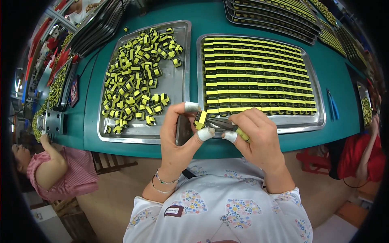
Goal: The person assembles electronic components and plastic parts using a handheld assembly tool at a factory workbench.
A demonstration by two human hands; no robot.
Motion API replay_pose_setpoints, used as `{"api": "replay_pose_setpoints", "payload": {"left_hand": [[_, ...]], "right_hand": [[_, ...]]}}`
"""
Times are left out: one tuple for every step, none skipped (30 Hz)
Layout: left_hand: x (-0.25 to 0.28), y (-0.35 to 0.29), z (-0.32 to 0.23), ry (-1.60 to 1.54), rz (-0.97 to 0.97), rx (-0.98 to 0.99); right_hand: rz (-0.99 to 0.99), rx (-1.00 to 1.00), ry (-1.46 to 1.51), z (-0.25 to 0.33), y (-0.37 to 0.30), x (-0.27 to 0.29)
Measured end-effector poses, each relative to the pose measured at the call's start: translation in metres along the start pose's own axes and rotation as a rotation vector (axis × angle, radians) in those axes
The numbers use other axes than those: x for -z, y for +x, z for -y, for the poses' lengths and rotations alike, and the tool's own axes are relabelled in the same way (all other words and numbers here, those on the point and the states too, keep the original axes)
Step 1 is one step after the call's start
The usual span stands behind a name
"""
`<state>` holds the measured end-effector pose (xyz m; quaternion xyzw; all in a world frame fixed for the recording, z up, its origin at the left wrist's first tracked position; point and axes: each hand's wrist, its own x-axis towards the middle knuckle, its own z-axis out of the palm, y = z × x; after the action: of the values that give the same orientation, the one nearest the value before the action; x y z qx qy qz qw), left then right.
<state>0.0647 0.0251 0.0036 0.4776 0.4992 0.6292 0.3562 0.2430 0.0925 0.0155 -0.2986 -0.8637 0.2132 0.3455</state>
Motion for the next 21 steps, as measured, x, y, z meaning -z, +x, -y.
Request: {"api": "replay_pose_setpoints", "payload": {"left_hand": [[-0.0005,0.0002,0.0003,0.000,0.000,0.000],[-0.0014,0.0003,0.0005,-0.037,-0.002,0.041],[-0.0018,0.0004,0.0006,-0.075,-0.004,0.082],[-0.0011,-0.0006,-0.0007,-0.074,-0.004,0.082],[0.0003,-0.0025,-0.0029,-0.123,0.020,0.142],[0.0010,-0.0037,-0.0044,-0.173,0.044,0.203],[0.0008,-0.0044,-0.0049,-0.172,0.044,0.204],[0.0004,-0.0050,-0.0051,-0.181,0.036,0.174],[0.0002,-0.0054,-0.0052,-0.190,0.028,0.144],[0.0009,-0.0054,-0.0050,-0.189,0.028,0.144],[0.0022,-0.0054,-0.0044,-0.104,0.008,0.107],[0.0029,-0.0054,-0.0039,-0.020,-0.013,0.071],[0.0029,-0.0053,-0.0032,-0.020,-0.013,0.071],[0.0025,-0.0053,-0.0025,0.008,-0.013,0.049],[0.0021,-0.0053,-0.0022,0.036,-0.014,0.027],[0.0016,-0.0050,-0.0033,0.036,-0.013,0.028],[0.0009,-0.0045,-0.0056,0.012,-0.006,0.061],[0.0006,-0.0040,-0.0066,-0.013,0.001,0.095],[0.0007,-0.0044,-0.0070,-0.012,0.000,0.094],[0.0009,-0.0046,-0.0070,-0.038,0.006,0.097],[0.0012,-0.0049,-0.0070,-0.065,0.012,0.100]], "right_hand": [[-0.006,0.008,-0.011,-0.0007,0.0000,-0.0003],[-0.007,0.008,-0.011,-0.0011,-0.0001,-0.0010],[-0.019,0.014,-0.009,-0.0015,-0.0003,-0.0019],[-0.033,0.020,-0.007,-0.0016,-0.0004,-0.0023],[-0.034,0.019,-0.006,-0.0013,-0.0002,-0.0025],[-0.040,0.028,-0.008,-0.0009,0.0003,-0.0026],[-0.045,0.038,-0.011,-0.0003,0.0004,-0.0026],[-0.045,0.037,-0.011,0.0002,0.0004,-0.0022],[-0.036,0.030,-0.025,0.0007,0.0003,-0.0016],[-0.027,0.023,-0.039,0.0009,0.0002,-0.0012],[-0.026,0.023,-0.038,0.0008,0.0000,-0.0011],[-0.025,0.024,-0.041,0.0007,-0.0001,-0.0011],[-0.023,0.026,-0.045,0.0007,-0.0002,-0.0013],[-0.023,0.025,-0.044,0.0008,-0.0003,-0.0016],[-0.028,0.023,-0.045,0.0011,-0.0003,-0.0020],[-0.034,0.020,-0.047,0.0010,-0.0002,-0.0022],[-0.034,0.018,-0.047,0.0004,0.0008,-0.0009],[-0.011,0.036,-0.039,-0.0008,0.0026,0.0017],[0.012,0.057,-0.028,-0.0015,0.0037,0.0035],[0.012,0.058,-0.026,-0.0026,0.0041,0.0033],[0.008,0.066,-0.003,-0.0038,0.0041,0.0025]]}}
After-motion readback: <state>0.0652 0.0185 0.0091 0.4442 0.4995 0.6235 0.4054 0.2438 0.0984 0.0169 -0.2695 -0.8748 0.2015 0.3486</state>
